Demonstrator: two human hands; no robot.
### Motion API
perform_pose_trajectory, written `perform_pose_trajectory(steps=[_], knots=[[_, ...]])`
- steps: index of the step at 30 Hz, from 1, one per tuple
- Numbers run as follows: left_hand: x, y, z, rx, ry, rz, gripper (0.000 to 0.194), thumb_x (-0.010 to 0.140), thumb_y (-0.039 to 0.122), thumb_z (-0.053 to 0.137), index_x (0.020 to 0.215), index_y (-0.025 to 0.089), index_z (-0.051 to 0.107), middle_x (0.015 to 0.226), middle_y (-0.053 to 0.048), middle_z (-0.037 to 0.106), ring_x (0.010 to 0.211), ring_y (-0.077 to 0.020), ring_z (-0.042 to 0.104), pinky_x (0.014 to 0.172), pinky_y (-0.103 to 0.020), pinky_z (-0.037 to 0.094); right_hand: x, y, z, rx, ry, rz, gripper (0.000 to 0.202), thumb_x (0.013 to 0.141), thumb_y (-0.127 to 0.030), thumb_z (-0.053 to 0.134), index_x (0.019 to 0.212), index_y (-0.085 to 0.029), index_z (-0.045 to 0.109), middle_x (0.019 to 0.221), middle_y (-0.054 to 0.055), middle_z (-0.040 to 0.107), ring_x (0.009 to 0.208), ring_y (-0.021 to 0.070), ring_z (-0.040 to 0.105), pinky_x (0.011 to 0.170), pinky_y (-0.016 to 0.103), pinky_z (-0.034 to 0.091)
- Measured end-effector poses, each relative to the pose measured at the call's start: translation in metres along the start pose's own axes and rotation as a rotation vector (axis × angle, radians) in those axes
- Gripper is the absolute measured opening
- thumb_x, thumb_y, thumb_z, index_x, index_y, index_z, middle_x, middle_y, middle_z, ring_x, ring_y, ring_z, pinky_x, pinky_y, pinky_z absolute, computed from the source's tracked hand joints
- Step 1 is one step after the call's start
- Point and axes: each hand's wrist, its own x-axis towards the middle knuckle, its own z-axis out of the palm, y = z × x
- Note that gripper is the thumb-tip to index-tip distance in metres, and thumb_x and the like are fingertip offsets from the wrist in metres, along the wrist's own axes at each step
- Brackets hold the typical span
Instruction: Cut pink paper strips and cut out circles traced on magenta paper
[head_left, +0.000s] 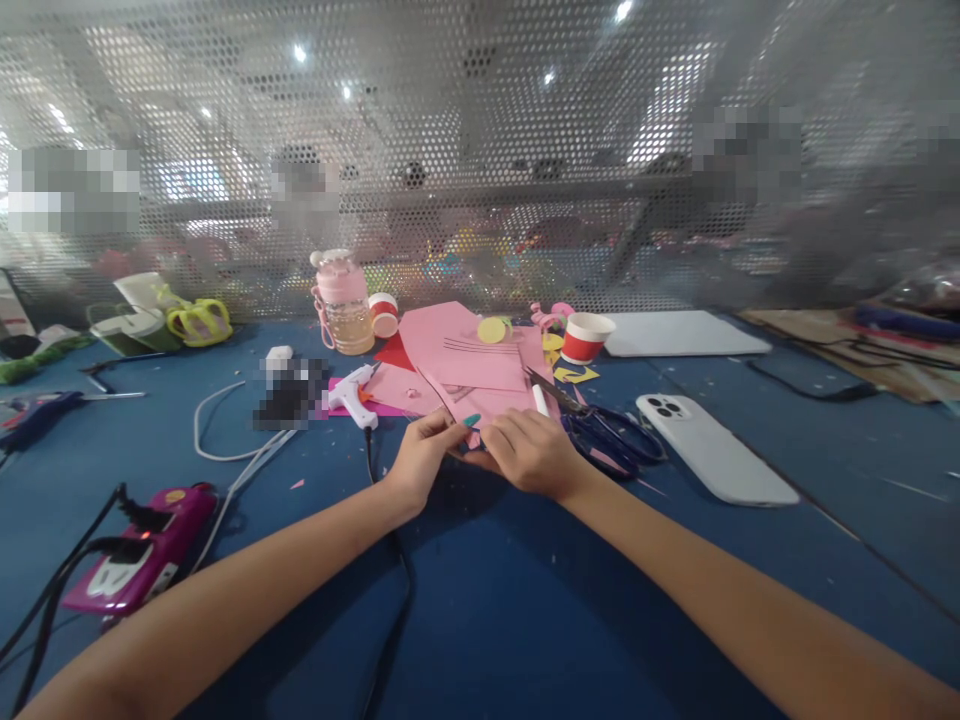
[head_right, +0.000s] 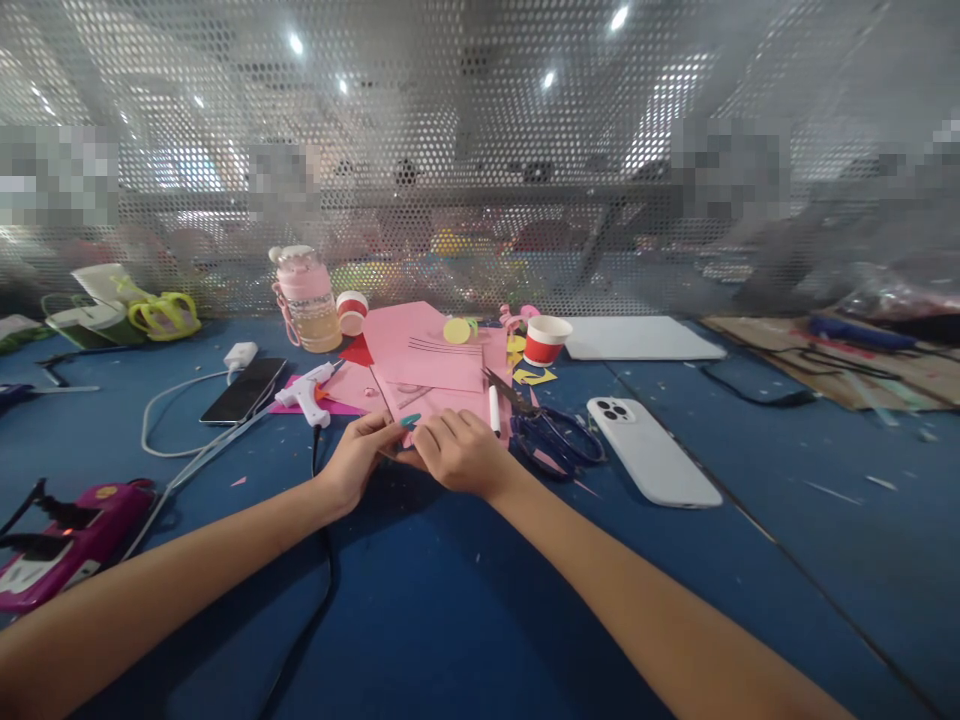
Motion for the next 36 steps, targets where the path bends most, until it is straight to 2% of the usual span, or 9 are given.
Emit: perform_pose_trajectory(steps=[5,12,17,22,25,27,29,33,36], knots=[[-0.003,0.005,0.003,0.026,0.040,-0.091,0.023,0.055,0.025,0.064,0.043,0.016,0.047,0.040,0.007,0.043,0.043,-0.0053,0.038,0.047,-0.022,0.025,0.000,0.001,0.000,-0.029,-0.007,-0.015,0.039,0.088,-0.041,0.040,0.060,-0.017,0.051,0.052,0.003,0.050,0.053,0.0152,0.041,0.052,0.029,0.024],[-0.007,0.009,0.007,-0.008,0.055,-0.224,0.014,0.053,0.025,0.064,0.050,0.015,0.055,0.045,0.005,0.048,0.048,-0.0069,0.042,0.052,-0.023,0.028,-0.002,0.003,0.000,-0.085,0.045,-0.028,0.030,0.087,-0.034,0.045,0.065,-0.015,0.054,0.053,0.003,0.051,0.054,0.0156,0.042,0.053,0.029,0.025],[-0.011,0.010,0.010,-0.062,0.036,-0.281,0.010,0.053,0.021,0.063,0.051,0.014,0.055,0.048,0.005,0.048,0.049,-0.0064,0.042,0.052,-0.022,0.029,-0.002,0.005,-0.002,-0.035,0.056,-0.009,0.035,0.086,-0.038,0.042,0.066,-0.014,0.056,0.054,0.005,0.052,0.055,0.0173,0.043,0.053,0.030,0.027],[-0.013,0.010,0.012,-0.077,0.060,-0.361,0.006,0.057,0.019,0.058,0.054,0.013,0.057,0.052,0.003,0.049,0.052,-0.0064,0.043,0.052,-0.020,0.031,-0.001,0.004,-0.004,-0.081,0.091,-0.018,0.031,0.084,-0.036,0.048,0.063,-0.015,0.056,0.052,0.005,0.051,0.054,0.0169,0.042,0.052,0.030,0.027],[-0.013,0.010,0.013,-0.093,0.068,-0.358,0.010,0.055,0.010,0.054,0.060,0.013,0.061,0.058,0.002,0.053,0.055,-0.0058,0.045,0.053,-0.019,0.031,-0.001,0.004,-0.005,-0.107,0.088,0.005,0.030,0.083,-0.035,0.048,0.060,-0.016,0.055,0.051,0.005,0.050,0.053,0.0171,0.041,0.052,0.030,0.026],[-0.014,0.009,0.013,-0.118,0.065,-0.344,0.010,0.055,0.009,0.054,0.060,0.013,0.061,0.057,0.004,0.051,0.054,-0.0052,0.044,0.053,-0.018,0.032,0.000,0.003,-0.006,-0.116,0.081,0.011,0.028,0.082,-0.032,0.049,0.059,-0.017,0.053,0.049,0.004,0.048,0.053,0.0172,0.040,0.051,0.030,0.026],[-0.015,0.009,0.013,-0.138,0.065,-0.330,0.001,0.056,0.014,0.058,0.057,0.014,0.058,0.053,0.005,0.047,0.051,-0.0048,0.041,0.052,-0.018,0.032,0.000,0.002,-0.006,-0.114,0.074,0.020,0.026,0.082,-0.029,0.049,0.058,-0.019,0.051,0.049,0.003,0.048,0.052,0.0170,0.040,0.051,0.030,0.026],[-0.018,0.010,0.015,-0.145,0.054,-0.297,0.014,0.054,0.022,0.065,0.053,0.014,0.054,0.052,0.005,0.046,0.050,-0.0049,0.039,0.051,-0.018,0.032,0.000,-0.001,-0.003,-0.071,0.079,0.068,0.026,0.082,-0.026,0.049,0.057,-0.020,0.046,0.049,0.003,0.049,0.051,0.0170,0.040,0.051,0.031,0.027],[-0.018,0.012,0.015,-0.075,0.067,-0.181,0.023,0.053,0.027,0.069,0.049,0.014,0.051,0.047,0.006,0.042,0.047,-0.0043,0.035,0.048,-0.018,0.028,-0.001,-0.003,-0.001,0.035,0.084,0.132,0.024,0.084,-0.023,0.043,0.061,-0.020,0.044,0.050,0.005,0.050,0.051,0.0178,0.042,0.050,0.031,0.029]])
